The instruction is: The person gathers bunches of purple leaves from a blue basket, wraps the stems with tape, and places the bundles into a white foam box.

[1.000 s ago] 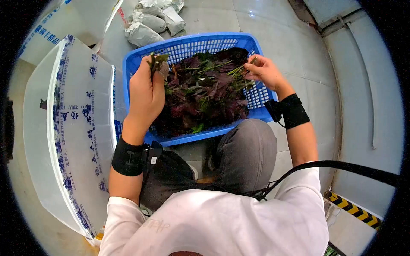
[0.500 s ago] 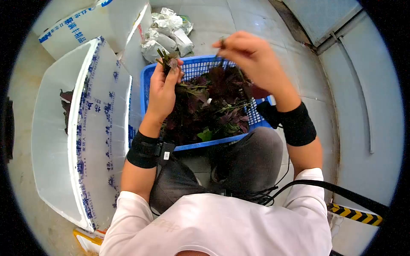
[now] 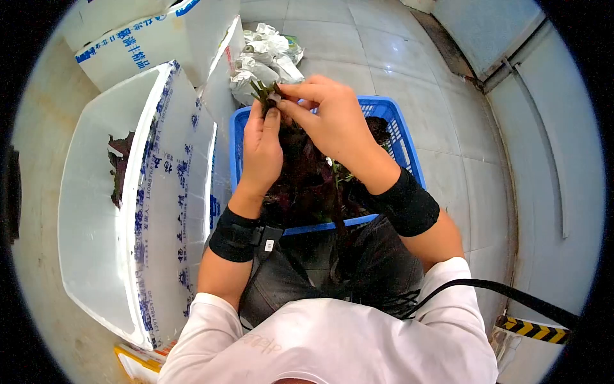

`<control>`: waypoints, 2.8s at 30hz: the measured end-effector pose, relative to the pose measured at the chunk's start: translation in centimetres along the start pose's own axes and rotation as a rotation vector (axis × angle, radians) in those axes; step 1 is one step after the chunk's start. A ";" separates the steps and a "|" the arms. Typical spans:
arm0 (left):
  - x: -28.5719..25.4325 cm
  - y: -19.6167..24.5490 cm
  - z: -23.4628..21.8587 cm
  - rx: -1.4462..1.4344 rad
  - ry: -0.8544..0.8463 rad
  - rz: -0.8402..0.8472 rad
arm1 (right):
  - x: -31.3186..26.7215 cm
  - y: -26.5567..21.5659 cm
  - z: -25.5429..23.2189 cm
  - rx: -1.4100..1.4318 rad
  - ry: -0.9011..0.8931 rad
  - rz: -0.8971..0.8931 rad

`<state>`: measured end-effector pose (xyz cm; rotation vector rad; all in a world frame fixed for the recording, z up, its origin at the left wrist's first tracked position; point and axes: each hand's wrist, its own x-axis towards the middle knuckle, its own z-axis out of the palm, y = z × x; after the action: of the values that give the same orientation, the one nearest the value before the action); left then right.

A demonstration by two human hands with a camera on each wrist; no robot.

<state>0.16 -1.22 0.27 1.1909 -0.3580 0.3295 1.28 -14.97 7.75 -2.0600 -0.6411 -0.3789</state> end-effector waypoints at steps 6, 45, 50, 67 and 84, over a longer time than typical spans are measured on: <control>0.3 -0.3 -0.6 0.545 0.026 0.274 | 0.0 -0.1 -0.2 0.019 -0.046 0.000; 0.5 2.9 -1.2 -0.037 -0.192 -0.087 | -3.4 5.7 1.3 0.478 -0.475 0.199; 0.3 2.8 -1.0 -0.137 -0.263 -0.154 | -3.2 5.5 0.9 0.410 -0.611 0.340; -0.8 -0.9 0.4 0.638 -0.279 -0.162 | -3.3 21.4 -11.5 0.069 -0.537 0.371; -1.2 -3.1 0.6 0.608 -0.278 -0.267 | -17.0 40.6 -3.6 0.601 0.179 1.564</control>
<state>0.34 -2.89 -2.63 1.8702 -0.3432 0.0309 10.67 -41.12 -26.56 -1.3670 0.9096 0.4940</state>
